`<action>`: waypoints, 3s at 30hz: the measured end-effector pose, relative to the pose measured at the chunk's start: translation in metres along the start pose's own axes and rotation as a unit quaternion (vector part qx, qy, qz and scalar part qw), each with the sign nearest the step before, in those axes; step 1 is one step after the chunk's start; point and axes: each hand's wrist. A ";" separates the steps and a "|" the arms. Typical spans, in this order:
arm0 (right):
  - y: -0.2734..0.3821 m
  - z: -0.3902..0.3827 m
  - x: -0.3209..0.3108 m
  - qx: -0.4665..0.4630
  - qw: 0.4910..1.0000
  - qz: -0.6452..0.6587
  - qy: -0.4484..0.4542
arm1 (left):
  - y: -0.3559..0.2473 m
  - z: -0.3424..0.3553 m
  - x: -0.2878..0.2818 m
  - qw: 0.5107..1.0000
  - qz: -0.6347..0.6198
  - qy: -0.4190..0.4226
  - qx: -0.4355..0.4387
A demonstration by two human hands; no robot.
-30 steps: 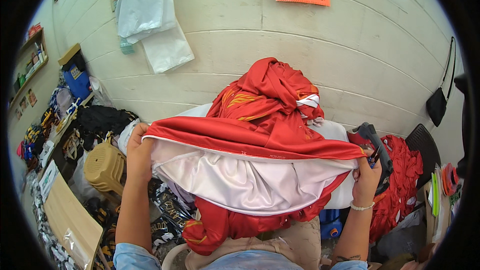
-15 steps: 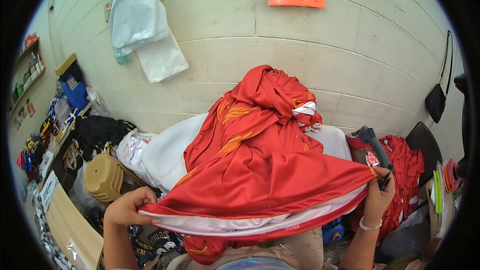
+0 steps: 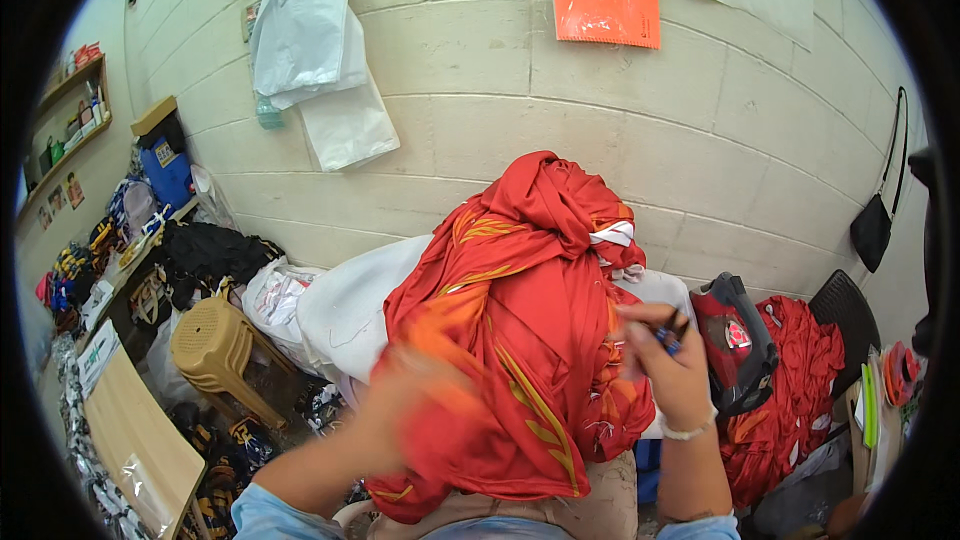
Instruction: The person uses a small blue utility knife to cut along the white seam of a red fabric item. They hold the fabric taut with one hand while carefully guiding the blade with the other, occasionally adjusting the fabric's position.
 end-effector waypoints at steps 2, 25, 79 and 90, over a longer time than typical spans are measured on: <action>0.002 0.016 0.030 -0.047 0.996 0.013 0.078 | -0.015 -0.004 0.060 0.926 0.077 0.346 -0.133; -0.019 -0.052 0.066 -0.214 0.946 -0.241 0.027 | 0.030 0.019 0.012 0.922 -0.290 -0.106 -0.232; -0.041 -0.105 0.005 0.095 0.990 -0.101 -0.019 | 0.044 0.085 -0.072 0.941 0.308 -0.127 0.057; -0.025 -0.037 0.074 -0.196 0.937 -0.277 0.077 | 0.078 -0.105 0.006 0.934 0.094 -0.019 -0.345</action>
Point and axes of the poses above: each hand's wrist, its own z-axis towards the middle knuckle, its own x-axis out of the palm, y = z × x, and after that the axes turned 8 degrees about -x, right-handed
